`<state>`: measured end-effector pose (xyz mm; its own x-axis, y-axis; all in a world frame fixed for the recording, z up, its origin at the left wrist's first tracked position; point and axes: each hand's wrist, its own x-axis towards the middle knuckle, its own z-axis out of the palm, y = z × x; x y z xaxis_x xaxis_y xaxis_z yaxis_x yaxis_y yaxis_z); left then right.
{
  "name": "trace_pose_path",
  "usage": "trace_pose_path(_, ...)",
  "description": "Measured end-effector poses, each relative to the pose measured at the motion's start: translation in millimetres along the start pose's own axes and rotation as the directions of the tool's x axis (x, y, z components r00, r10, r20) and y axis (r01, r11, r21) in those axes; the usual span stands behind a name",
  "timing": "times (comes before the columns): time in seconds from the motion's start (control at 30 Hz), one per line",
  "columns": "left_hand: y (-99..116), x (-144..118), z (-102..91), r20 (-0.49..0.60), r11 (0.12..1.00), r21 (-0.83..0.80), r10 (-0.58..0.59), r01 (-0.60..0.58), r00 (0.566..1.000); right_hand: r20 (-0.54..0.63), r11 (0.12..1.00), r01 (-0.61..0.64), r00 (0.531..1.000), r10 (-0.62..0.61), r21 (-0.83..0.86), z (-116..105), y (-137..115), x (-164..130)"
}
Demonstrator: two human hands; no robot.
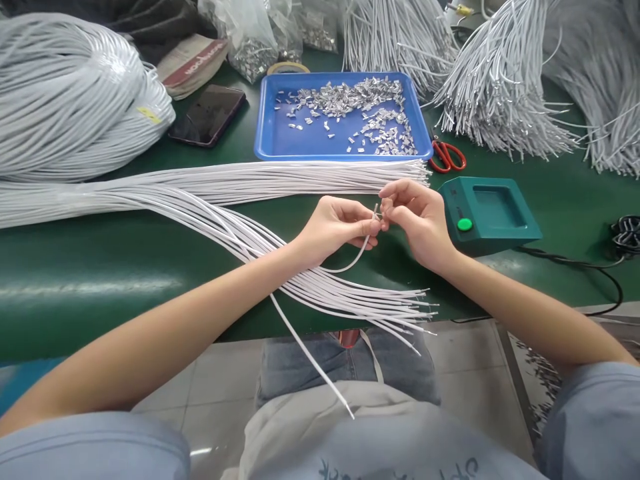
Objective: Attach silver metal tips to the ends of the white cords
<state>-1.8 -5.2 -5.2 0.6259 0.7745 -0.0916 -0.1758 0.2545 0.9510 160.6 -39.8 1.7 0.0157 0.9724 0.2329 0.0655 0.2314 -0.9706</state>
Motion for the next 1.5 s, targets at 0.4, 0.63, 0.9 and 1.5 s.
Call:
trace_pose_path(0.4, -1, -1, 0.5, -0.031, 1.000, 0.019, 0.022, -0.021, 0.999, -0.045, 0.996, 0.035, 0.998, -0.039, -0.087, 1, -4, -3)
trace_pose_path(0.63, -1, -2, 2.9, -0.070, 0.995, 0.078, 0.071, -0.066, 0.995, -0.031, 0.994, 0.066, 0.997, -0.069, -0.091, 2, -5, -4)
trace_pose_path(0.9, 0, 1, -4.1, -0.141, 0.989, -0.006, 0.143, -0.146, 0.980, -0.006, 0.986, 0.120, 0.993, -0.122, -0.119, 2, 3, -5)
trace_pose_path(1.5, 0, -3, 2.0, 0.049, 0.992, 0.075, 0.101, -0.104, 0.994, 0.085, 0.985, 0.150, 0.986, -0.143, -0.083, -5, 5, 0)
